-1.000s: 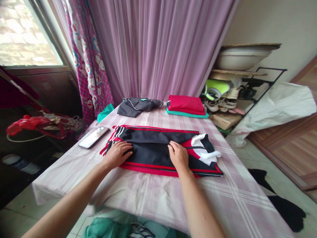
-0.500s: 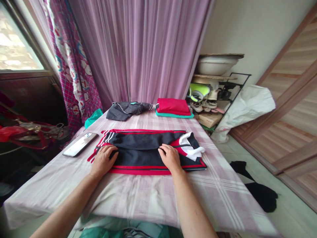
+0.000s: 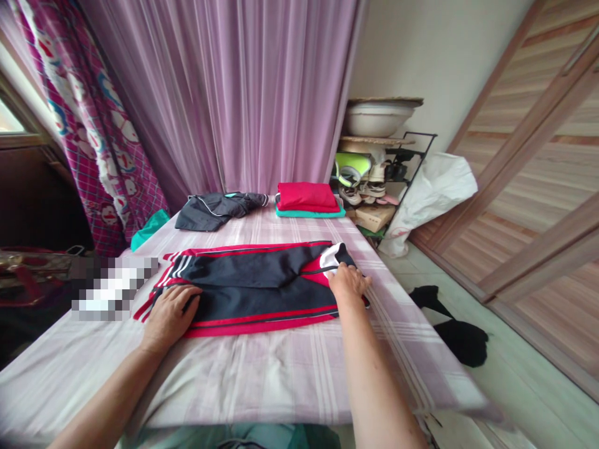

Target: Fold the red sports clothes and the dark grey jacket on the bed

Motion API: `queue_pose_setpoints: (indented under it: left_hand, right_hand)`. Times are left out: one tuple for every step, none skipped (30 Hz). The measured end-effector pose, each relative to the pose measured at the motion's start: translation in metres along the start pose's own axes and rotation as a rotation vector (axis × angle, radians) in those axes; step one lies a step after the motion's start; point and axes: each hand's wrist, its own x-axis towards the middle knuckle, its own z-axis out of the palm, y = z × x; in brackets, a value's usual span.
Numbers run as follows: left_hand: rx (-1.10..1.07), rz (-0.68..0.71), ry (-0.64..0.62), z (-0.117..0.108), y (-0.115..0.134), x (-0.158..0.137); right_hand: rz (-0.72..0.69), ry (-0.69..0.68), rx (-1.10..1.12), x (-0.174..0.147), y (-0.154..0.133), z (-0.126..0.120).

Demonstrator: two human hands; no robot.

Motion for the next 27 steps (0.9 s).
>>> queue_pose_setpoints:
  left_hand:
    - [0.009, 0.008, 0.006, 0.001, 0.000, 0.000]
    - [0.019, 0.015, 0.009, 0.001, -0.001, 0.000]
    - [0.027, 0.022, 0.012, 0.001, -0.001, 0.000]
    - [0.032, 0.028, 0.014, 0.000, -0.001, 0.000]
    - [0.035, 0.034, 0.016, 0.000, -0.001, 0.001]
    - [0.036, 0.038, 0.018, 0.000, 0.000, 0.001]
    - [0.034, 0.039, 0.019, -0.001, 0.000, 0.001]
    - [0.031, 0.040, 0.017, -0.001, 0.000, 0.001]
    - [0.029, 0.041, 0.015, -0.001, 0.000, 0.001]
    - [0.028, 0.042, 0.012, -0.001, 0.000, 0.001]
    - [0.030, 0.043, 0.010, -0.001, 0.000, 0.001]
    - [0.032, 0.045, 0.010, -0.001, -0.001, 0.001]
    - [0.035, 0.046, 0.011, 0.000, -0.001, 0.001]
    - [0.038, 0.049, 0.014, 0.000, -0.002, 0.000]
    - [0.039, 0.052, 0.020, 0.000, -0.002, 0.000]
    - [0.040, 0.057, 0.024, 0.001, -0.003, 0.000]
    - [0.040, 0.061, 0.027, 0.001, -0.003, 0.000]
    - [0.042, 0.065, 0.029, 0.001, -0.003, 0.000]
    - [0.043, 0.067, 0.027, 0.000, -0.003, 0.000]
    - [0.043, 0.065, 0.022, 0.000, -0.002, 0.000]
    - [0.043, 0.061, 0.015, -0.001, -0.002, 0.000]
    - [0.042, 0.055, 0.009, -0.001, -0.001, 0.000]
    - [0.039, 0.049, 0.003, -0.001, 0.000, 0.000]
    - [0.036, 0.042, 0.000, -0.002, 0.000, 0.000]
    - [0.033, 0.036, -0.001, -0.002, 0.000, 0.000]
    - [0.029, 0.031, 0.001, -0.001, 0.000, 0.000]
    - [0.026, 0.028, 0.005, -0.001, 0.000, 0.000]
  right_hand:
    - [0.002, 0.003, 0.000, -0.001, 0.001, 0.000]
    - [-0.001, 0.006, 0.002, -0.003, 0.001, 0.000]
    - [-0.004, 0.010, 0.006, -0.005, 0.002, 0.001]
    - [-0.011, 0.023, 0.012, -0.006, 0.002, 0.002]
    - [-0.026, 0.054, 0.022, -0.008, 0.002, 0.004]
    - [-0.049, 0.105, 0.034, -0.010, 0.001, 0.006]
    - [-0.074, 0.167, 0.047, -0.012, 0.000, 0.008]
    - [-0.102, 0.231, 0.059, -0.015, -0.002, 0.010]
    - [-0.136, 0.284, 0.072, -0.018, -0.005, 0.012]
    - [-0.172, 0.323, 0.087, -0.022, -0.009, 0.014]
    - [-0.212, 0.345, 0.101, -0.026, -0.014, 0.016]
    - [-0.253, 0.357, 0.112, -0.030, -0.019, 0.018]
    - [-0.296, 0.365, 0.121, -0.036, -0.025, 0.020]
    - [-0.336, 0.372, 0.125, -0.041, -0.031, 0.022]
    - [-0.371, 0.374, 0.123, -0.046, -0.037, 0.023]
    - [-0.399, 0.371, 0.117, -0.050, -0.042, 0.025]
    - [-0.422, 0.362, 0.112, -0.054, -0.047, 0.027]
    - [-0.442, 0.352, 0.107, -0.057, -0.050, 0.029]
    - [-0.459, 0.342, 0.104, -0.060, -0.052, 0.030]
    - [-0.474, 0.332, 0.104, -0.061, -0.053, 0.031]
    - [-0.485, 0.324, 0.106, -0.062, -0.053, 0.032]
    - [-0.492, 0.316, 0.110, -0.062, -0.053, 0.032]
    - [-0.495, 0.310, 0.113, -0.062, -0.053, 0.032]
    - [-0.495, 0.305, 0.116, -0.061, -0.052, 0.032]
    - [-0.494, 0.302, 0.117, -0.061, -0.052, 0.032]
    - [-0.494, 0.300, 0.115, -0.061, -0.052, 0.033]
    - [-0.495, 0.299, 0.109, -0.060, -0.052, 0.033]
